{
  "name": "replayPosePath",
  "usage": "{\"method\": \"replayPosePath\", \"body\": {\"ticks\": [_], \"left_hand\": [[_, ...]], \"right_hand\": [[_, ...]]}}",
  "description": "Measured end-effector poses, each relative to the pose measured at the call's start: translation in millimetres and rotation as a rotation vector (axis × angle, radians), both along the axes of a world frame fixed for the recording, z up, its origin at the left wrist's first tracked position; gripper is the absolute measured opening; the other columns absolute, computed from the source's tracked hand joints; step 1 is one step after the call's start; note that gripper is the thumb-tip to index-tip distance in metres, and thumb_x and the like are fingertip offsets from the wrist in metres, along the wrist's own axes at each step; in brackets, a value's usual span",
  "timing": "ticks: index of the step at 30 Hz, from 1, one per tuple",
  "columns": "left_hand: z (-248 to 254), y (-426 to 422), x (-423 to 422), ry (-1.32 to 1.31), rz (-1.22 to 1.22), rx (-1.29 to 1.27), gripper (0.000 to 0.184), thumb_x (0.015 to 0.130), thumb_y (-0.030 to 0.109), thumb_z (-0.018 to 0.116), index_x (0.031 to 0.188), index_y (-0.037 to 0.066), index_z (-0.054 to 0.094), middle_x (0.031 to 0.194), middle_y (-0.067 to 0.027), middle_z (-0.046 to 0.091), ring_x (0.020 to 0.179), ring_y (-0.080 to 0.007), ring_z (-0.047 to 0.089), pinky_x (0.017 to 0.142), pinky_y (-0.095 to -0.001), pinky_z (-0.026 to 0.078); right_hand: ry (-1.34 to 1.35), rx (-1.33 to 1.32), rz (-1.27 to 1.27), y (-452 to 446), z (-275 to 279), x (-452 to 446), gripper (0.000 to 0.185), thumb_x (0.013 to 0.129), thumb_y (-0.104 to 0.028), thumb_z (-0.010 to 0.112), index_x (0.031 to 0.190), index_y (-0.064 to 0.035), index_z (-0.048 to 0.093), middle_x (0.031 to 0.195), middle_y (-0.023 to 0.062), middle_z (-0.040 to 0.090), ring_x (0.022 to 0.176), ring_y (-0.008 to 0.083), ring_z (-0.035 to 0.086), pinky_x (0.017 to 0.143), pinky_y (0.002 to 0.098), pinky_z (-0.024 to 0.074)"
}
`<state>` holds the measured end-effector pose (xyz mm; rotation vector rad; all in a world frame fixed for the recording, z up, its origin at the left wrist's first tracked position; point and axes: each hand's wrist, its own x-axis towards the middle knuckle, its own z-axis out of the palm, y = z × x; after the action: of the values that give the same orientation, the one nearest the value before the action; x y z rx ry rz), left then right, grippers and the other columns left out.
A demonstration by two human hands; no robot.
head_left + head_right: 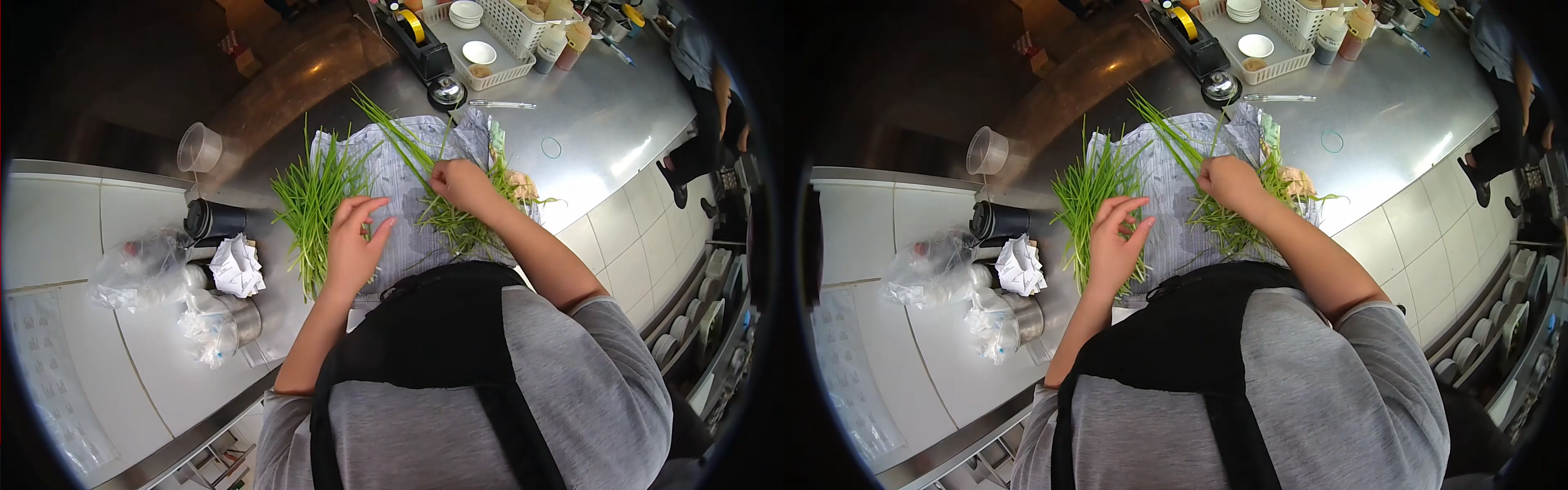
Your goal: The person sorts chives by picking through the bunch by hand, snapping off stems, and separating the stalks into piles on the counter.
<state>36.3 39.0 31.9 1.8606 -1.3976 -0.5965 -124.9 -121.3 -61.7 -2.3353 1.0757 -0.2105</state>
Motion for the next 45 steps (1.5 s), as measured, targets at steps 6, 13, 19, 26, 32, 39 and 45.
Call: {"method": "replayPosePath", "body": {"ticks": [6, 13, 19, 26, 32, 39, 45], "left_hand": [[-29, -33, -9, 0.634, -0.002, 0.146, 0.024, 0.091, 0.013, 0.06, 0.112, 0.003, 0.064, 0.089, 0.0014, 0.061, 0.072, -0.0042, 0.051, 0.066, -0.0197, 0.043], [-8, -73, -34, 0.709, -0.054, 0.047, 0.025, 0.092, 0.017, 0.06, 0.111, 0.002, 0.064, 0.085, 0.0003, 0.062, 0.073, -0.0047, 0.052, 0.066, -0.0191, 0.042], [-3, -74, -36, 0.739, -0.007, 0.023, 0.022, 0.092, 0.018, 0.059, 0.105, 0.001, 0.067, 0.083, 0.001, 0.061, 0.071, -0.004, 0.049, 0.064, -0.0194, 0.041], [-3, -53, -32, 0.597, -0.153, 0.16, 0.021, 0.092, 0.016, 0.059, 0.104, 0.001, 0.068, 0.073, 0.0036, 0.057, 0.065, -0.003, 0.047, 0.059, -0.0187, 0.039], [6, -28, -20, 0.475, -0.231, 0.268, 0.02, 0.092, 0.014, 0.059, 0.104, 0.001, 0.068, 0.073, 0.0029, 0.058, 0.068, -0.0045, 0.048, 0.062, -0.0205, 0.04], [-11, 15, 48, 0.253, 0.045, 0.176, 0.018, 0.088, 0.014, 0.063, 0.097, 0.0, 0.069, 0.072, -0.0033, 0.062, 0.066, -0.0101, 0.053, 0.061, -0.0246, 0.042], [-14, 18, 94, -0.471, 0.169, 0.115, 0.03, 0.085, 0.019, 0.066, 0.108, -0.001, 0.065, 0.083, -0.0147, 0.063, 0.07, -0.026, 0.061, 0.065, -0.0357, 0.048]], "right_hand": [[-0.491, 0.491, -0.017, 0, 37, -23, 0.016, 0.086, -0.015, 0.063, 0.085, 0.0008, 0.062, 0.071, 0.0068, 0.063, 0.067, 0.0132, 0.06, 0.063, 0.0295, 0.0473], [-0.67, 0.775, 0.117, 19, 55, -35, 0.007, 0.089, -0.005, 0.057, 0.094, 0.0003, 0.057, 0.084, 0.0027, 0.063, 0.077, 0.0076, 0.057, 0.071, 0.023, 0.0461], [-0.612, 0.752, 0.132, 31, 67, -47, 0.012, 0.087, -0.004, 0.059, 0.099, -0.0007, 0.058, 0.083, 0.0026, 0.064, 0.08, 0.0077, 0.059, 0.071, 0.0235, 0.0467], [-0.598, -0.514, -0.001, 8, 96, -31, 0.021, 0.08, -0.008, 0.065, 0.101, -0.0103, 0.065, 0.074, 0.0018, 0.059, 0.071, 0.0193, 0.059, 0.066, 0.0338, 0.0434], [-0.35, -0.544, 0.229, -1, 92, -33, 0.021, 0.082, -0.003, 0.062, 0.099, -0.012, 0.07, 0.076, 0.0029, 0.062, 0.071, 0.0194, 0.059, 0.068, 0.0315, 0.0459], [-0.646, 0.436, 0.092, 20, 40, -51, 0.02, 0.086, -0.003, 0.057, 0.103, -0.0049, 0.068, 0.084, 0.0062, 0.065, 0.078, 0.0189, 0.063, 0.073, 0.029, 0.0492], [-0.073, -0.046, 0.121, 23, 29, -45, 0.033, 0.082, -0.003, 0.053, 0.113, -0.0071, 0.062, 0.094, 0.0133, 0.062, 0.091, 0.037, 0.059, 0.081, 0.0417, 0.048]]}}
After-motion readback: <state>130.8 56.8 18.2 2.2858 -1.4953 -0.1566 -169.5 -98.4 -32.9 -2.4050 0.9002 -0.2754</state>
